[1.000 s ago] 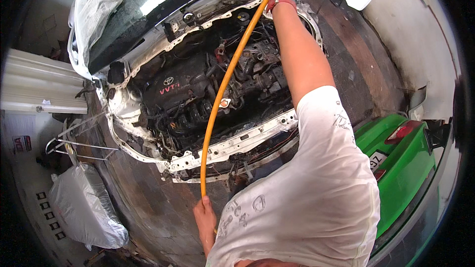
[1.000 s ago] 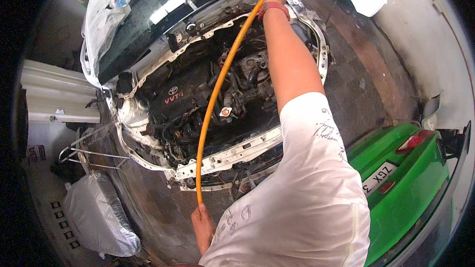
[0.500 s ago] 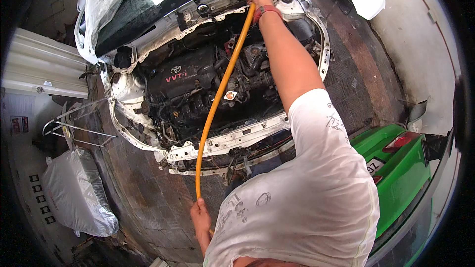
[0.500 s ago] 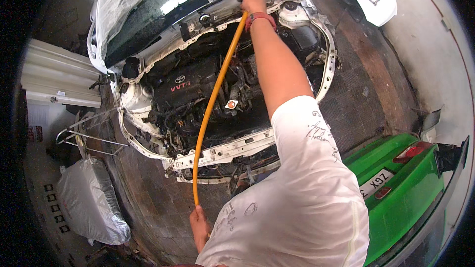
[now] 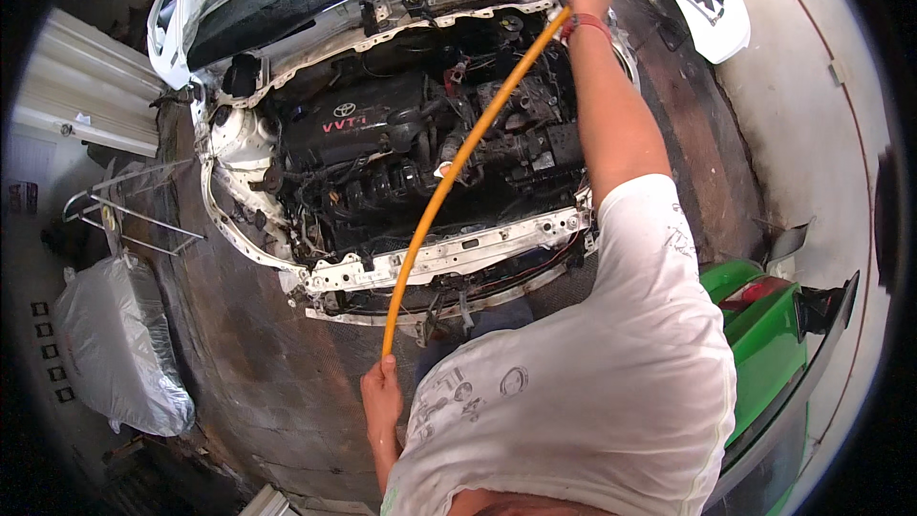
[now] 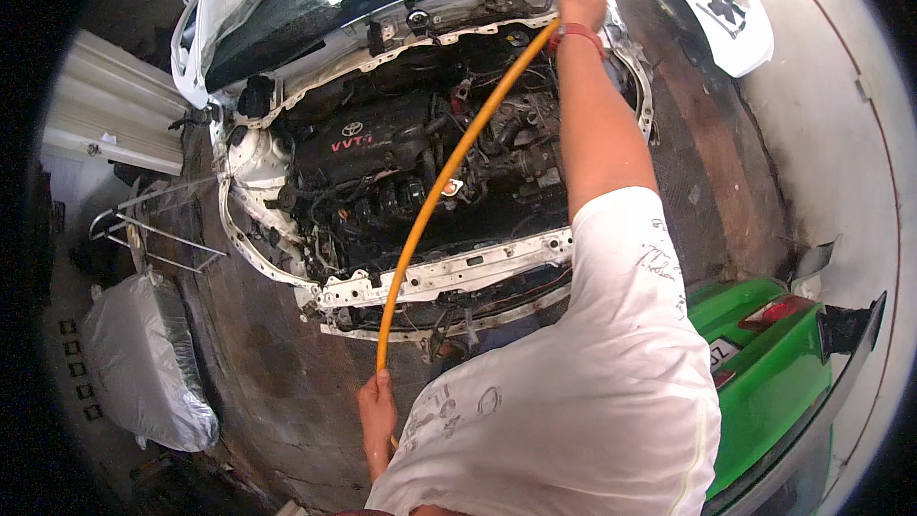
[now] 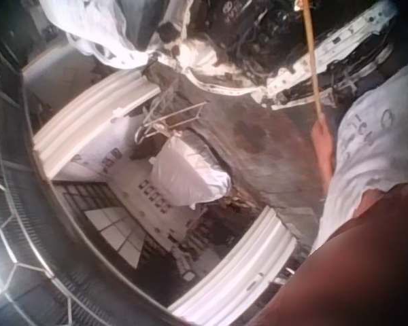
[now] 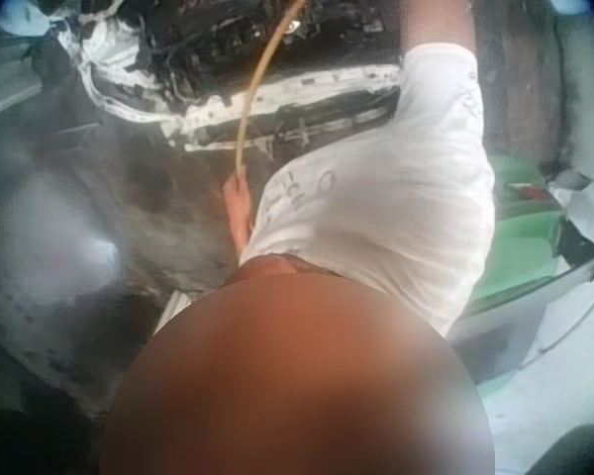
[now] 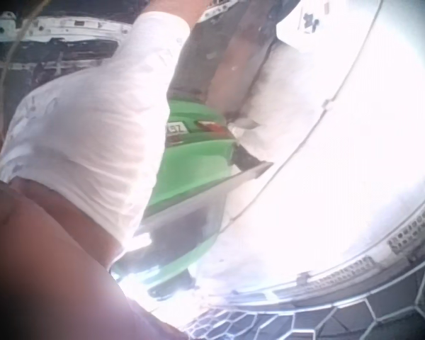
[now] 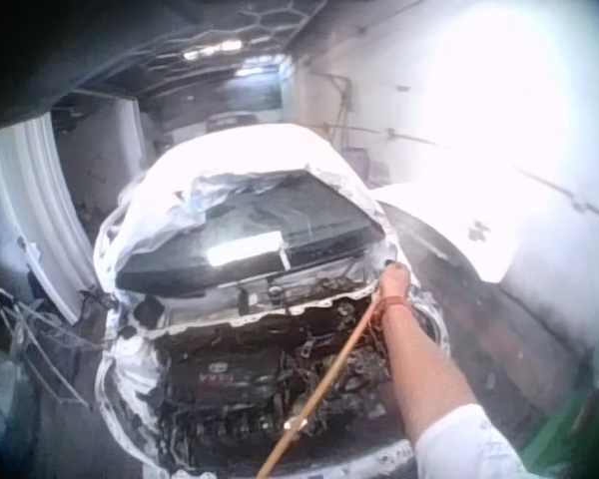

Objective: The person uses a yellow air hose to blow dust and debris from the engine bay of a white car with its hood open. They move around the front of the vehicle, directing the air stream into various compartments and components of the engine bay.

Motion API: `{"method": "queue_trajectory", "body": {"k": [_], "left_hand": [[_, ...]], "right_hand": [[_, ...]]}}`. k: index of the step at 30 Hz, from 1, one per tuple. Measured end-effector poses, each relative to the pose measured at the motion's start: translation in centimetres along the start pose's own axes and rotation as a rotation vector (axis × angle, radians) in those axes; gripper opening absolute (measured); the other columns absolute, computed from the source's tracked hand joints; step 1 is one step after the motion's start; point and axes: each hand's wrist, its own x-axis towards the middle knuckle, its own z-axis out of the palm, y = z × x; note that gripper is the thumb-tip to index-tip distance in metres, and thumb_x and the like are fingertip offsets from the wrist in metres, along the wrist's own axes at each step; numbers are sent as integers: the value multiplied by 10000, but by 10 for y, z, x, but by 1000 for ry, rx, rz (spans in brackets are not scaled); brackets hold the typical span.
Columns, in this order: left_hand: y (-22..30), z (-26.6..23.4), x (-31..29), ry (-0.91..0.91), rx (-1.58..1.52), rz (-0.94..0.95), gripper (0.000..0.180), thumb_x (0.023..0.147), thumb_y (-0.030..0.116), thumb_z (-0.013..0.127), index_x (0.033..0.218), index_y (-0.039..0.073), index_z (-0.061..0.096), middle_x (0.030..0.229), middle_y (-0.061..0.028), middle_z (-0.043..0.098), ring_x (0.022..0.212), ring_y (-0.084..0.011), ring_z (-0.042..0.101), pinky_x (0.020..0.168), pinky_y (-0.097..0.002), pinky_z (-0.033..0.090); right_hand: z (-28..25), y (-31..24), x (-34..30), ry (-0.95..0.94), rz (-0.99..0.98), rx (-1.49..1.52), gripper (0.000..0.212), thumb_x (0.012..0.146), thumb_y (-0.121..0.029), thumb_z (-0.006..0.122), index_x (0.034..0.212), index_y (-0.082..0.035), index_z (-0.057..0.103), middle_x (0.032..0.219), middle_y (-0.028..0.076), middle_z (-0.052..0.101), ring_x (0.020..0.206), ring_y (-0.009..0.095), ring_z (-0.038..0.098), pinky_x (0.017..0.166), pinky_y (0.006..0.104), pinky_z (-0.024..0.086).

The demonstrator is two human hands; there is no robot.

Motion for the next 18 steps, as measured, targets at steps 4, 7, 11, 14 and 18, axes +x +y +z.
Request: {"method": "queue_trajectory", "body": {"k": [4,7,11,14,18], "left_hand": [[-2,2,0,-54,-24,-6,528,1066,391,537,807,-69,568,601,-162,458,577,-209,407,558,-428,393],[-9,3,-3,-59,-2,-17,496,1060,370,547,834,-70,577,608,-179,465,576,-212,421,566,-433,406],[-14,1,-12,-38,-17,28,483,1059,365,544,858,-71,586,619,-186,474,578,-214,431,571,-436,415],[-16,-5,-19,-23,-8,4,489,1063,376,539,872,-70,596,621,-173,475,581,-198,435,568,-423,414],[-25,-13,-28,-7,-83,-109,534,1070,420,529,876,-71,606,612,-107,468,592,-157,432,553,-389,395]], "right_hand": [[-22,19,34,-290,56,-282,260,811,-152,626,925,43,756,786,176,719,701,286,688,666,430,519],[-17,25,40,-567,7,-544,239,828,-123,627,960,7,778,782,145,715,684,239,671,643,412,501],[-5,11,19,-676,70,-546,217,836,-134,661,973,-43,804,852,150,723,783,252,684,712,414,514],[6,-11,1,-894,-364,-987,262,789,-236,793,965,-42,800,1042,205,749,1004,357,737,880,448,566],[35,-30,-30,-1001,-429,-952,238,813,-235,767,959,-49,798,1050,211,744,1024,362,725,872,458,566]]}}
